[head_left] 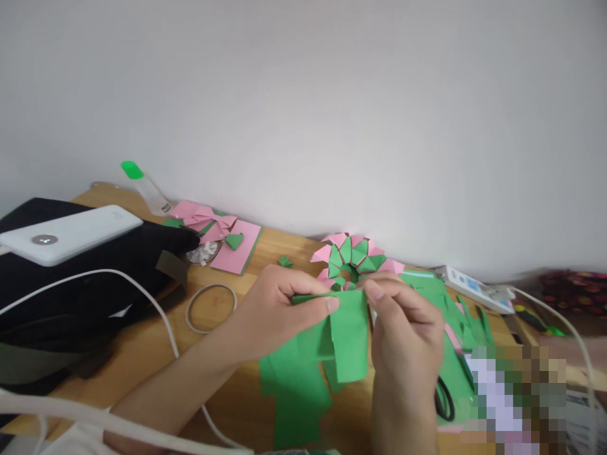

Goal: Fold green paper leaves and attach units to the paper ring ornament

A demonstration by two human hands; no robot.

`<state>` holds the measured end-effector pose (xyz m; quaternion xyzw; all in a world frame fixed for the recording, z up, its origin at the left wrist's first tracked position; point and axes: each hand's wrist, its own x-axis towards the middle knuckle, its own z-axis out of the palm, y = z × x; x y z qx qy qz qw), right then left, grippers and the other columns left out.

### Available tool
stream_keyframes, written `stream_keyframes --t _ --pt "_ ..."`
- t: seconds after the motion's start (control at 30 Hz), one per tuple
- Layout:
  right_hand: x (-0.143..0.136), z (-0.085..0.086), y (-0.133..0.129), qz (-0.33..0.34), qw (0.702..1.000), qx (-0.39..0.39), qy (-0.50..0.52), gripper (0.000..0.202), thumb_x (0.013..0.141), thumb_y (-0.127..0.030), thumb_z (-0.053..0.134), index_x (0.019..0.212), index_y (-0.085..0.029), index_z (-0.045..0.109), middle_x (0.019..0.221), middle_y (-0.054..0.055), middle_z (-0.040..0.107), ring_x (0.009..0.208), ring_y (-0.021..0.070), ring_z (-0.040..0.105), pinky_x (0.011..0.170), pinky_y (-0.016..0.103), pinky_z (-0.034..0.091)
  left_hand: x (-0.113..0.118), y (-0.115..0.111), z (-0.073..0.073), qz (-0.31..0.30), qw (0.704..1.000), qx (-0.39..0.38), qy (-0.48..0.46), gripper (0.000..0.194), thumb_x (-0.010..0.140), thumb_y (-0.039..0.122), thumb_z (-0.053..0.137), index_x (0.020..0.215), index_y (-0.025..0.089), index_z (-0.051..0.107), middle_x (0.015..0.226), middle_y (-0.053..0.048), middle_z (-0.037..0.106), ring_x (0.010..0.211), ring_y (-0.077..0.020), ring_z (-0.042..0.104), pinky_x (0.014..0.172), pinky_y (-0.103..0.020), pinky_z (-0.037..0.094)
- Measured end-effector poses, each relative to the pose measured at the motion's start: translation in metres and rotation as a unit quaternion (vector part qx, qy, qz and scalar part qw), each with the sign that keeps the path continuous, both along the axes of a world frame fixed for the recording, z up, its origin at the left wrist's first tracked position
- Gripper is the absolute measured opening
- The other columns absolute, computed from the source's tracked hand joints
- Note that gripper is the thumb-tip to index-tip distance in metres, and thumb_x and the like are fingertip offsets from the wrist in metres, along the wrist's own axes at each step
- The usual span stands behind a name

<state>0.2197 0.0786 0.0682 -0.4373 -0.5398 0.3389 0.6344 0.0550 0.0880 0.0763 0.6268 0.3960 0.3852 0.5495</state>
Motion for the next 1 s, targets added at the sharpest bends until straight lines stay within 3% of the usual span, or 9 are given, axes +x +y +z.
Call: stream_keyframes --t 0.1,0.3,0.4,0.53,0.67,0.77,1.0 --pt "0.003 0.002 0.002 -0.054 0.998 0.026 -0.03 0.02 0.084 -0.02 0.067 0.064 -0.024 0.069 0.066 -0.002 0.064 0.065 0.0127 0.059 0.061 0.026 0.046 -0.001 0.002 0.0 0.023 1.0 -0.001 0.005 0.032 0.08 0.03 0.057 0.051 0.015 0.054 0.049 0.004 0.036 0.048 -0.0079 0.031 0.043 -0.02 0.027" --pt "0.011 0.009 0.001 0.072 0.993 -0.059 -0.077 0.013 0.083 -0.024 0.069 0.07 -0.023 0.072 0.068 -0.001 0.064 0.067 0.0137 0.06 0.063 0.027 0.047 0.001 0.003 0.0 0.072 0.997 0.001 0.0 0.033 0.081 0.035 0.058 0.056 0.014 0.06 0.051 0.003 0.043 0.05 -0.0085 0.035 0.046 -0.021 0.03" --pt "0.013 0.006 0.002 0.084 0.992 -0.072 -0.054 0.007 0.08 -0.022 0.072 0.075 -0.025 0.074 0.074 -0.001 0.067 0.069 0.0136 0.061 0.062 0.027 0.047 0.0 0.003 0.0 0.074 0.997 0.008 -0.007 0.032 0.082 0.033 0.057 0.057 0.013 0.06 0.051 0.004 0.043 0.051 -0.0081 0.036 0.047 -0.02 0.031" --pt "0.015 0.007 0.005 0.108 0.99 -0.071 -0.057 0.008 0.079 -0.019 0.071 0.075 -0.025 0.074 0.075 0.0 0.067 0.07 0.0133 0.061 0.061 0.027 0.046 -0.006 0.005 0.001 0.055 0.998 0.033 0.026 0.028 0.081 0.029 0.06 0.058 0.013 0.061 0.052 0.003 0.049 0.05 -0.008 0.041 0.046 -0.019 0.031" --pt "0.016 0.014 0.005 0.185 0.968 -0.057 -0.161 0.011 0.08 -0.016 0.067 0.072 -0.021 0.071 0.068 -0.001 0.064 0.065 0.0128 0.057 0.061 0.028 0.045 -0.012 0.005 0.003 0.003 0.996 0.036 0.079 0.011 0.079 0.024 0.064 0.074 0.015 0.07 0.067 0.0 0.068 0.062 -0.0111 0.059 0.056 -0.019 0.044" --pt "0.016 0.016 0.003 0.237 0.944 -0.073 -0.219 0.013 0.083 -0.016 0.064 0.072 -0.02 0.07 0.069 -0.001 0.066 0.067 0.0135 0.057 0.064 0.03 0.045 -0.012 0.004 0.005 -0.008 0.993 0.058 0.102 0.011 0.081 0.022 0.062 0.079 0.017 0.072 0.075 0.001 0.073 0.069 -0.0117 0.064 0.063 -0.02 0.046" --pt "0.015 0.017 0.002 0.224 0.932 -0.067 -0.277 0.014 0.084 -0.016 0.061 0.073 -0.02 0.069 0.07 -0.001 0.067 0.067 0.013 0.058 0.065 0.029 0.045 -0.01 0.0 0.003 -0.002 0.975 0.128 0.181 0.016 0.088 0.02 0.058 0.081 0.021 0.072 0.079 0.006 0.075 0.072 -0.0095 0.065 0.065 -0.02 0.042"
